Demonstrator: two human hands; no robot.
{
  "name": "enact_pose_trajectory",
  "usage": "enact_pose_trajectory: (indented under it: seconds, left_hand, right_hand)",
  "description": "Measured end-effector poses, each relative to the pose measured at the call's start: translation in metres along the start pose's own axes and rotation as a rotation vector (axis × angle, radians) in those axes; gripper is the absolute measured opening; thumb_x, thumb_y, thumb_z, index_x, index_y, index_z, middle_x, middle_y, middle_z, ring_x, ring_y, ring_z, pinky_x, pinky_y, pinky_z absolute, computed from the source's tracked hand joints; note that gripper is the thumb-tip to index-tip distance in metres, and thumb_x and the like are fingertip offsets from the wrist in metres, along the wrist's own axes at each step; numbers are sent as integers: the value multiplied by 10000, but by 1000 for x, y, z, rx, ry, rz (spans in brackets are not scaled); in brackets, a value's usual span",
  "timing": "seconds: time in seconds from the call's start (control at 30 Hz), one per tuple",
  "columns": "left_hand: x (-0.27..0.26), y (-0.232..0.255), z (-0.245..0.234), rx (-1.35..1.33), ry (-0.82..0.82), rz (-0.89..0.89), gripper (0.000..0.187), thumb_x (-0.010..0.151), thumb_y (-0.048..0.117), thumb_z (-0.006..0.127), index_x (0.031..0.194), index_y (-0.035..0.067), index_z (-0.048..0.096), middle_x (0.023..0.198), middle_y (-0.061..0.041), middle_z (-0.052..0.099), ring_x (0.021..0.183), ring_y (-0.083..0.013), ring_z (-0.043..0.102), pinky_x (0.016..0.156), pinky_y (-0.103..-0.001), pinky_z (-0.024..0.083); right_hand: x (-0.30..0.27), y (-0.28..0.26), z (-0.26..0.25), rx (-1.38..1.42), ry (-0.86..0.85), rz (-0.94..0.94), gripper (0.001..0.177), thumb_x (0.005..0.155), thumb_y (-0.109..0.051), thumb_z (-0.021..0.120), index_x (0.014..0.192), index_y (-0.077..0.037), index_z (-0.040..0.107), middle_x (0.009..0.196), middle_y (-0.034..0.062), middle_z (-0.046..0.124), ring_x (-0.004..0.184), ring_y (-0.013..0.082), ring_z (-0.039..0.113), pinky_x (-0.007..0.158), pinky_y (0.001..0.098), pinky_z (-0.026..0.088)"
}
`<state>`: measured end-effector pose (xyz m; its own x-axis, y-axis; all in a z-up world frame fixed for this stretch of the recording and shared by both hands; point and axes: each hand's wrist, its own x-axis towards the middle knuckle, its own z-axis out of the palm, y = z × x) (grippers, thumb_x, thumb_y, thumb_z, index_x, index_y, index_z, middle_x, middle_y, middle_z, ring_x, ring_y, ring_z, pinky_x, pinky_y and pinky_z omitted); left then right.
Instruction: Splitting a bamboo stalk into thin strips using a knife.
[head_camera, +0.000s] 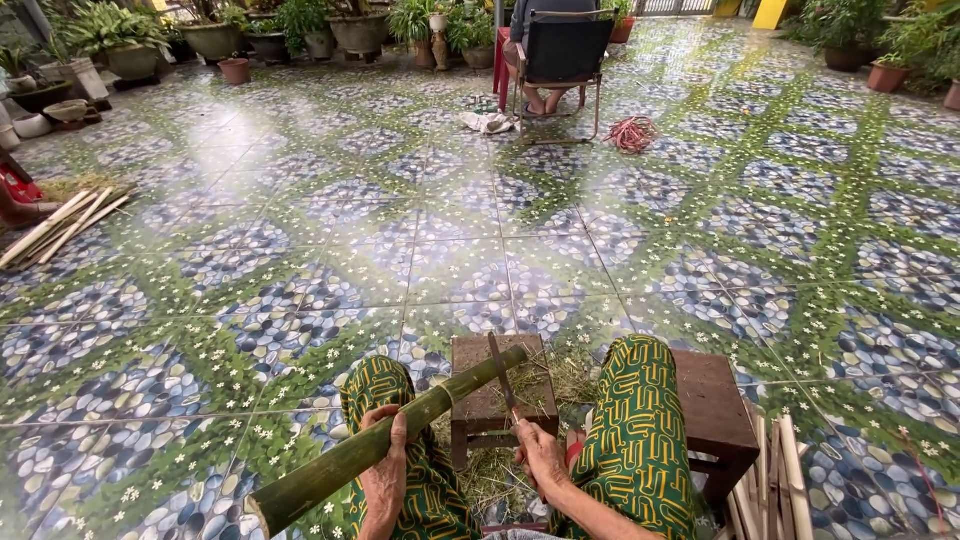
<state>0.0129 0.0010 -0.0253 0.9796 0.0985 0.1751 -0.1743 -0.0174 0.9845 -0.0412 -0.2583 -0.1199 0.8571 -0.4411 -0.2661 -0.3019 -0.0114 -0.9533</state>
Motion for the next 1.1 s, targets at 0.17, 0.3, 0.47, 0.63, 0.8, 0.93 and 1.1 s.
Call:
enact_pose_trajectory:
  seconds: [0.17,0.3,0.47,0.63,0.8,0.93,1.1]
  left_hand:
    - [-1,3,1,11,-3,1,359,946,404,618,1235,190,616,1243,-36,629,1050,-290,718,984,-490,663]
    - [-5,14,3,9,5,-32,353,942,400,618,1217,179,615,1227,-48,631,1021,-285,731,938,-455,696]
    - [-9,25,6,-11,17,-38,310,951,356,621,1181,149,633,1222,-82,629,973,-285,748,905,-420,709]
    - [-4,21,4,-12,17,-31,327,946,353,628,1195,141,628,1188,-95,655,891,-283,777,856,-410,707]
    - [-9,27,0,-20,4,11,336,952,341,628,1212,128,615,1176,-104,648,898,-283,773,850,-413,715]
    - [-9,26,-5,68,4,56,370,955,403,605,1251,182,611,1178,-64,670,915,-241,739,862,-423,666]
    - [-5,16,-5,96,-8,52,390,957,428,602,1289,223,596,1133,-50,716,870,-241,780,831,-450,647]
  right_hand:
    - [-8,-9,4,-26,-35,30,449,1032,-480,492,1141,-123,742,621,12,674,368,87,482,296,222,379]
    - [-10,-14,7,23,-50,71,467,1026,-485,493,1134,-109,748,611,24,650,382,99,455,312,241,351]
    - [-14,-19,8,-4,-62,38,487,1016,-513,470,1176,-143,744,642,2,661,412,81,497,331,212,402]
    - [-6,-6,7,-14,-65,26,487,1016,-511,476,1189,-137,734,647,1,665,402,76,496,310,205,401]
    - [1,3,2,56,-87,-25,472,1038,-458,483,1228,-90,710,655,24,661,405,100,500,317,223,401]
    - [-2,-5,2,31,-58,6,419,1019,-479,521,1202,-138,679,633,16,641,402,98,488,313,233,398]
    - [3,-5,1,-18,-31,-28,407,996,-490,552,1195,-147,643,625,25,654,398,114,520,327,241,417]
